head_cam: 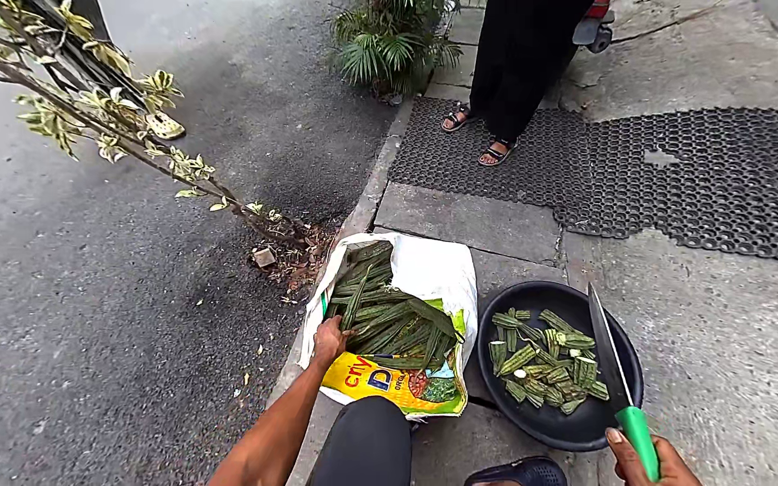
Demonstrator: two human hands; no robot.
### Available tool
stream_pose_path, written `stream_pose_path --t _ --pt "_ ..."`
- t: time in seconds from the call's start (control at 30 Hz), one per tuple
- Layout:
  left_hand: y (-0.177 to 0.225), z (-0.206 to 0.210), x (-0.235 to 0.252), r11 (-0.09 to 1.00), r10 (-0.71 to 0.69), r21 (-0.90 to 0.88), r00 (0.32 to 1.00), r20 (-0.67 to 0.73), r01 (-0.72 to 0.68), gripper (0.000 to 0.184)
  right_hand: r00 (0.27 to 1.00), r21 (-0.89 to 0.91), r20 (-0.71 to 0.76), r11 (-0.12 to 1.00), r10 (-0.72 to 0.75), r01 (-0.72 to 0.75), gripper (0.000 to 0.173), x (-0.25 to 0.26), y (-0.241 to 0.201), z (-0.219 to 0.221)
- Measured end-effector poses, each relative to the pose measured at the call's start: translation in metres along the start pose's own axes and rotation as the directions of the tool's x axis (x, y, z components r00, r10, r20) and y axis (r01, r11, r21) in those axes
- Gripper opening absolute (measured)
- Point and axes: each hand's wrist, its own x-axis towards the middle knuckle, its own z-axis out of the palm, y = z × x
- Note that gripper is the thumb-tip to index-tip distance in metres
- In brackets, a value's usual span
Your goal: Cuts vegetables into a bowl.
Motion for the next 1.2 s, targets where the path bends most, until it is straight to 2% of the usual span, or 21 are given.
stream_pose_path --t 0.07,0.13,0.17,0.23,0.3,0.37,0.4,0.47,0.53,0.63,0.73,0.87,0.97,1.0,1.07,1.1,1.13,1.2 --pt "-0.002 -0.012 -0.027 0.961 0.11 -0.233 0.977 -0.184 -0.152 0.044 1.0 -0.005 -0.029 1.0 -0.008 0.007 0.047 -0.002 -0.002 0.0" --pt "0.007 -0.043 -0.057 0.855 0.113 -0.429 0.913 -0.393 -0.291 0.044 0.998 -0.009 -0.05 0.999 -0.032 0.032 0.048 -0.002 -0.004 -0.002" --pt "0.014 -0.064 -0.07 0.775 0.09 -0.526 0.886 -0.455 -0.349 0.046 0.997 -0.008 -0.052 0.999 -0.049 0.049 0.048 -0.003 -0.004 -0.002" --pt "0.036 -0.111 -0.096 0.541 0.066 -0.712 0.867 -0.494 -0.446 0.046 0.995 -0.007 -0.05 0.996 -0.09 0.089 0.048 -0.005 -0.005 -0.003" --pt "0.065 -0.158 -0.116 0.271 0.103 -0.818 0.86 -0.499 -0.507 0.043 0.992 0.013 -0.055 0.993 -0.115 0.116 0.049 -0.008 -0.01 -0.003" --pt "0.105 -0.19 -0.139 0.112 0.154 -0.855 0.859 -0.488 -0.506 0.038 0.988 0.038 -0.089 0.991 -0.128 0.132 0.05 -0.011 -0.01 -0.003" --pt "0.128 -0.2 -0.153 0.083 0.183 -0.863 0.859 -0.478 -0.498 0.036 0.983 0.051 -0.12 0.988 -0.137 0.144 0.05 -0.014 -0.01 -0.003" --pt "0.175 -0.205 -0.178 0.082 0.249 -0.874 0.859 -0.448 -0.48 0.035 0.972 0.079 -0.185 0.983 -0.147 0.164 0.048 -0.02 -0.009 -0.003" --pt "0.222 -0.195 -0.203 0.134 0.32 -0.878 0.859 -0.401 -0.46 0.039 0.96 0.109 -0.232 0.977 -0.156 0.186 0.047 -0.026 -0.006 -0.003" --pt "0.28 -0.152 -0.233 0.254 0.439 -0.859 0.844 -0.307 -0.445 0.042 0.947 0.172 -0.283 0.964 -0.151 0.205 0.047 -0.036 0.002 -0.002" --pt "0.322 -0.095 -0.245 0.286 0.507 -0.878 0.838 -0.201 -0.384 0.042 0.947 0.223 -0.289 0.952 -0.142 0.21 0.049 -0.047 0.011 0.003" --pt "0.349 -0.03 -0.252 0.237 0.446 -0.957 0.894 -0.047 -0.169 0.044 0.989 0.291 -0.124 0.95 -0.081 0.115 0.05 -0.055 0.027 0.023" --pt "0.356 0.001 -0.254 0.203 0.39 -0.979 0.919 0.053 -0.03 0.044 0.998 0.286 0.061 0.958 0.009 -0.026 0.05 -0.048 0.029 0.028" --pt "0.356 0.008 -0.253 0.204 0.384 -0.979 0.92 0.074 -0.006 0.043 0.996 0.28 0.083 0.958 0.03 -0.052 0.05 -0.045 0.028 0.026" --pt "0.354 0.014 -0.249 0.221 0.387 -0.975 0.917 0.096 0.008 0.044 1.0 0.308 -0.026 0.951 0.008 0.0 0.049 -0.046 0.015 0.012" --pt "0.353 0.014 -0.246 0.228 0.392 -0.974 0.915 0.1 0.009 0.044 0.984 0.336 -0.17 0.936 -0.048 0.103 0.048 -0.051 0.003 0.001" --pt "0.352 0.015 -0.242 0.235 0.397 -0.972 0.912 0.105 0.01 0.044 0.927 0.362 -0.355 0.897 -0.119 0.254 0.049 -0.055 -0.01 -0.012" --pt "0.35 0.017 -0.237 0.227 0.403 -0.974 0.909 0.105 0.012 0.043 0.711 0.354 -0.663 0.739 -0.234 0.573 0.048 -0.06 -0.036 -0.04"
